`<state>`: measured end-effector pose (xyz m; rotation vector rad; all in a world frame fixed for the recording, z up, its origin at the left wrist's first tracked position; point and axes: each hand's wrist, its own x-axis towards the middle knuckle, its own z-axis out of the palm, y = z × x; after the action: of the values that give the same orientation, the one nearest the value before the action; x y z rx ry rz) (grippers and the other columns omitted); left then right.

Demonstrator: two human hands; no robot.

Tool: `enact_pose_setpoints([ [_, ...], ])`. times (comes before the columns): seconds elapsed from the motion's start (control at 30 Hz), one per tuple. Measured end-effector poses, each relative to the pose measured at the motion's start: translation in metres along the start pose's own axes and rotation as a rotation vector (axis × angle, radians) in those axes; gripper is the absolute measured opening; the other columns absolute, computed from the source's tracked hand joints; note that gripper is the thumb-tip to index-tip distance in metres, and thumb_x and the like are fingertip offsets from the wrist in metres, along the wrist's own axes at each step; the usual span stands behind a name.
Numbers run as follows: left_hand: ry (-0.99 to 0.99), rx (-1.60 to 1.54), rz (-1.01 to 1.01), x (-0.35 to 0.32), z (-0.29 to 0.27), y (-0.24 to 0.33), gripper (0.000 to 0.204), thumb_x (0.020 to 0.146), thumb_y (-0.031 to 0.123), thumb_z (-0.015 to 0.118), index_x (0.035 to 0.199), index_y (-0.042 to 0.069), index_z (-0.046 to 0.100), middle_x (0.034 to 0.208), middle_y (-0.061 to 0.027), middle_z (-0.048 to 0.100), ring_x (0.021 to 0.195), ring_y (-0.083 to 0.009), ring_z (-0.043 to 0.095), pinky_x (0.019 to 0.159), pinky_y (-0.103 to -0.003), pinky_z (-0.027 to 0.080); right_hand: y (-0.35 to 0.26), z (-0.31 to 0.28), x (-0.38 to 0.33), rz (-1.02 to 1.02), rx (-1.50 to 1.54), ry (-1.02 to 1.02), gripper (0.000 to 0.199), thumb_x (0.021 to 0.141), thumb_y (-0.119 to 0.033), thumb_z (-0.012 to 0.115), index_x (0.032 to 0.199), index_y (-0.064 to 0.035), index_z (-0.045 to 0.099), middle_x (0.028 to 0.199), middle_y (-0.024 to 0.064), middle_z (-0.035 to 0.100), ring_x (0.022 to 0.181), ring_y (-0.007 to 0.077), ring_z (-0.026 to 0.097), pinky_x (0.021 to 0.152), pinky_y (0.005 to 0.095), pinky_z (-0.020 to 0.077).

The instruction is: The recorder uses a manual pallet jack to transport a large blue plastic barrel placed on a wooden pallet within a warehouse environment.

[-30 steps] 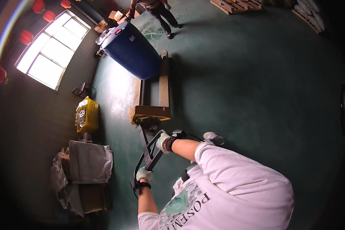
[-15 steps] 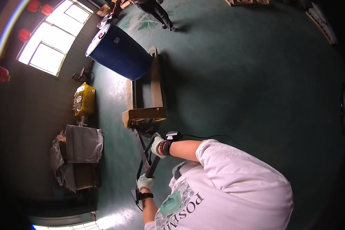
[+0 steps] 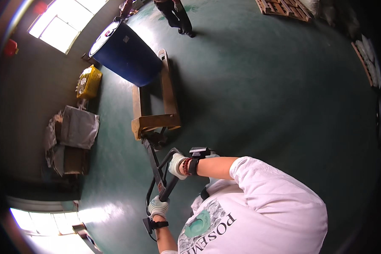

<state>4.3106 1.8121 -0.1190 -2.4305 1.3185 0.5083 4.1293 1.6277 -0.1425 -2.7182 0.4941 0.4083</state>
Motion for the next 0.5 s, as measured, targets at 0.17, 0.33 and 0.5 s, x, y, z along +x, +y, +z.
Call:
enact_pose_setpoints([
  [0.17,-0.013,0.033,0.045,-0.002,0.014,0.000,0.041,0.073,0.045,0.070,0.098,0.013,0.070,0.089,-0.0167,0.071,0.086,-0.0371,0.067,0.077,-0.046,0.052,-0.002,0.008,-0.014,-0.009,-0.013,-0.008,0.028,0.077,-0.025,0.066,0.098,-0.0097,0.074,0.097,0.0088,0.073,0.091,0.0240,0.070,0.076,0.0373,0.0512],
  [0.33,-0.058,0.102,0.033,-0.010,0.010,-0.008,0.042,0.074,0.048,0.068,0.096,0.013,0.070,0.087,-0.0172,0.070,0.085,-0.0370,0.067,0.077,-0.046,0.052,-0.011,0.004,-0.024,-0.061,0.024,0.003,0.028,0.077,-0.026,0.067,0.098,-0.0091,0.075,0.096,0.0084,0.073,0.092,0.0244,0.070,0.076,0.0392,0.0512],
  [0.5,-0.022,0.043,0.126,-0.008,0.008,-0.005,0.041,0.074,0.050,0.067,0.092,0.012,0.070,0.083,-0.0164,0.070,0.082,-0.0371,0.067,0.075,-0.046,0.052,-0.002,-0.008,-0.018,-0.047,-0.015,-0.019,0.024,0.075,-0.024,0.067,0.093,-0.0112,0.075,0.090,0.0070,0.073,0.085,0.0239,0.071,0.070,0.0370,0.0524],
])
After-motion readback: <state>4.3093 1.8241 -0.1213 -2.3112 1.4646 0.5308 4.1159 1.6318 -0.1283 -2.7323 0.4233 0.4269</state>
